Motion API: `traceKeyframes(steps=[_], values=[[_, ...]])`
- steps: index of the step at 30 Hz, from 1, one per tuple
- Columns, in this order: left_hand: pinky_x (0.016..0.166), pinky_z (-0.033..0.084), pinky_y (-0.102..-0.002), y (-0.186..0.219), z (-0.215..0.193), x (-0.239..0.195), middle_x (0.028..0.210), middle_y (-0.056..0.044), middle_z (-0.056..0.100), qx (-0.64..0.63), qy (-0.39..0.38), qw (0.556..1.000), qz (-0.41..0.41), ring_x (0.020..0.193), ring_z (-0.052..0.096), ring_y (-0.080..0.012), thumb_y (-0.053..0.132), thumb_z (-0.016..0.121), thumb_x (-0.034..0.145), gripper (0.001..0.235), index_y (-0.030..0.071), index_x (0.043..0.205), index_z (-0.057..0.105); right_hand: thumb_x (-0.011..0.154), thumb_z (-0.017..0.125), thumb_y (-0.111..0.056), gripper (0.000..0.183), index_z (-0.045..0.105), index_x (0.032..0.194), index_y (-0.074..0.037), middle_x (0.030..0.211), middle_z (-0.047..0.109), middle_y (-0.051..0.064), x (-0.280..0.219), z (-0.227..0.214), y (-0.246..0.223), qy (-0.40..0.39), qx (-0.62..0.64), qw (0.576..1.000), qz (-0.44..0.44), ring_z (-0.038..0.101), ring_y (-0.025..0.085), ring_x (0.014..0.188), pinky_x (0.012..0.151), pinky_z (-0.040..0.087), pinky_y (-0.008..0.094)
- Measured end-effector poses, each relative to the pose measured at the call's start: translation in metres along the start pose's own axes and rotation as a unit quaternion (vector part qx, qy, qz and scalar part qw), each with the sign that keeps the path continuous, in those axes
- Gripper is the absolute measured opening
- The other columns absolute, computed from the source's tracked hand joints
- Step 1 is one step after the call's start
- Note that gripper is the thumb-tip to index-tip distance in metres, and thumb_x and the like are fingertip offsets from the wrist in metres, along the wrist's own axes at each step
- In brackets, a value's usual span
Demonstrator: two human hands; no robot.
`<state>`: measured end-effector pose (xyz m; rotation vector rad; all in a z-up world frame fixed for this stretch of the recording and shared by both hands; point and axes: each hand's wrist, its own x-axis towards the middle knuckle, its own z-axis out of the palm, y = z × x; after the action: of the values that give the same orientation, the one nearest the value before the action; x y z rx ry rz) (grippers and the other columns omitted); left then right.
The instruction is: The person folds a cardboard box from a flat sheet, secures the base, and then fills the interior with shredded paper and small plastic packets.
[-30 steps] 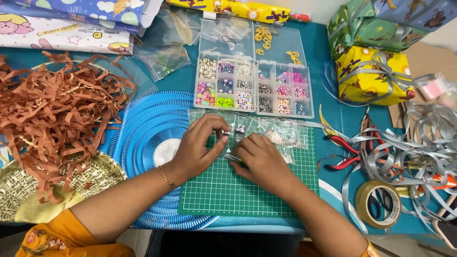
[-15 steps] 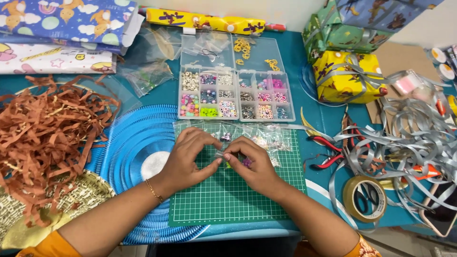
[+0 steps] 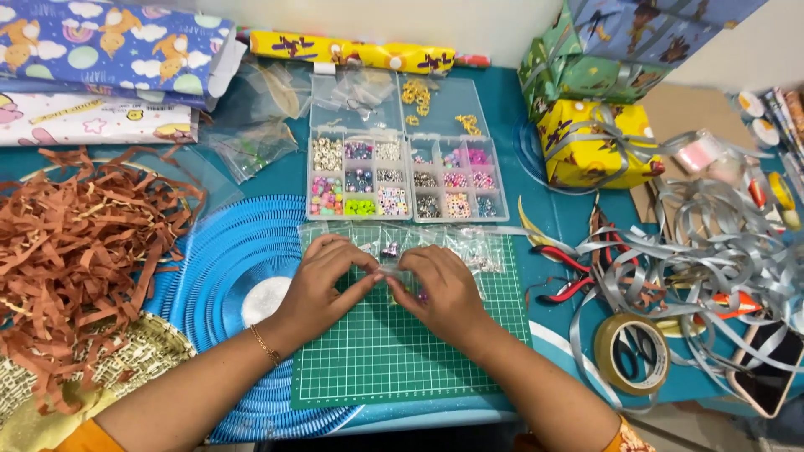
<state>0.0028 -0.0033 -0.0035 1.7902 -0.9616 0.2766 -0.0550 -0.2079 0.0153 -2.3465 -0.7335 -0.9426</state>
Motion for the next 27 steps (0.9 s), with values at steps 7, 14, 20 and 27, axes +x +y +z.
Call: traceKeyframes(steps=[7,14,20,27], values=[[0.103,0.045,-0.057,0.004,0.000,0.000,0.086,-0.003,0.076,-0.001,-0.021,1.000,-0.005,0.091,0.074,-0.0269,0.010,0.077,0.088,0.013,0.012,0.101,0.074,0.086,0.081,-0.008,0.026,0.065,0.106,-0.005,0.090,0.071,0.009,-0.005,0.002,0.000,-0.020,0.006,1.000,0.016,0.070,0.028,0.075,0.064,0.056,0.039],[0.103,0.046,-0.055,0.004,-0.001,0.000,0.085,-0.003,0.075,0.002,-0.019,1.000,-0.002,0.088,0.074,-0.0255,0.011,0.077,0.088,0.011,0.013,0.099,0.074,0.085,0.080,-0.007,0.023,0.068,0.105,-0.005,0.087,0.073,0.009,-0.003,-0.002,-0.005,-0.032,0.020,0.999,0.012,0.071,0.026,0.072,0.063,0.056,0.037],[0.102,0.047,-0.054,0.008,-0.002,0.003,0.084,-0.002,0.075,-0.007,-0.033,0.999,-0.002,0.087,0.074,-0.0253,0.011,0.076,0.090,0.009,0.013,0.097,0.073,0.087,0.079,-0.007,0.015,0.069,0.100,-0.006,0.085,0.073,0.009,-0.002,-0.006,-0.008,-0.035,0.013,0.999,0.001,0.073,0.026,0.072,0.064,0.058,0.037],[0.098,0.050,-0.053,0.005,-0.002,0.001,0.086,-0.003,0.074,-0.015,-0.031,0.999,-0.017,0.085,0.074,-0.0257,0.010,0.073,0.092,0.011,0.012,0.102,0.071,0.091,0.074,-0.006,0.008,0.073,0.099,-0.005,0.087,0.078,0.013,0.000,-0.008,-0.013,-0.069,0.150,0.979,0.118,0.076,0.030,0.074,0.067,0.060,0.042]])
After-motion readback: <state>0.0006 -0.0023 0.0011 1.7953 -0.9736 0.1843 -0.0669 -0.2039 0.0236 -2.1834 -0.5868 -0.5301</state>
